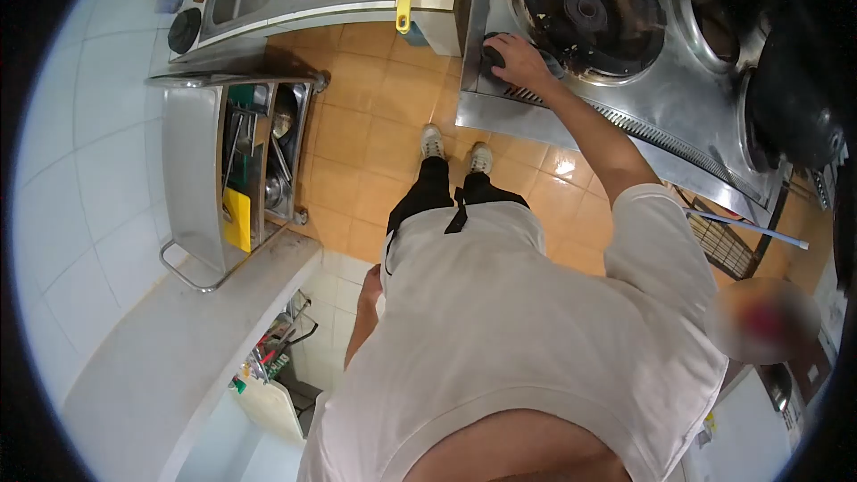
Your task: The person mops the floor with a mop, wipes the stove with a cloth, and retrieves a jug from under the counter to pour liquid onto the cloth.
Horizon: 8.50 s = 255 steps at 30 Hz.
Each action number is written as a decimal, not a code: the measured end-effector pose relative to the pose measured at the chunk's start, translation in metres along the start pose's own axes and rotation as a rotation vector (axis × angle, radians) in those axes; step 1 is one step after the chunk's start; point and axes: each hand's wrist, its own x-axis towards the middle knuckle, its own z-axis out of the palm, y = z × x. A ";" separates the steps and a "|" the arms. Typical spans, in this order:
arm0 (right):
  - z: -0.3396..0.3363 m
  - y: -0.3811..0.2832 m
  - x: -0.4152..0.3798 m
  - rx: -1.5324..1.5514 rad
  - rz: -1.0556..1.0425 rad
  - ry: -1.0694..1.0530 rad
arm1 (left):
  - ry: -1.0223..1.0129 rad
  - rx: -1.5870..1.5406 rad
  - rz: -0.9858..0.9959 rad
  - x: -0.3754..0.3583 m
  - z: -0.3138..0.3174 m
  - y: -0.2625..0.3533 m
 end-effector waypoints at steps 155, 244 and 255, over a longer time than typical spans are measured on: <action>-0.100 -0.140 0.517 0.172 -0.227 0.536 | 0.136 -0.179 0.093 0.266 -0.214 0.238; 0.005 -0.329 0.022 0.839 0.100 -0.191 | -0.565 -1.111 0.279 0.101 -0.145 0.377; 0.153 -0.256 0.002 1.167 0.816 0.096 | 0.016 -0.903 0.060 0.133 -0.244 0.369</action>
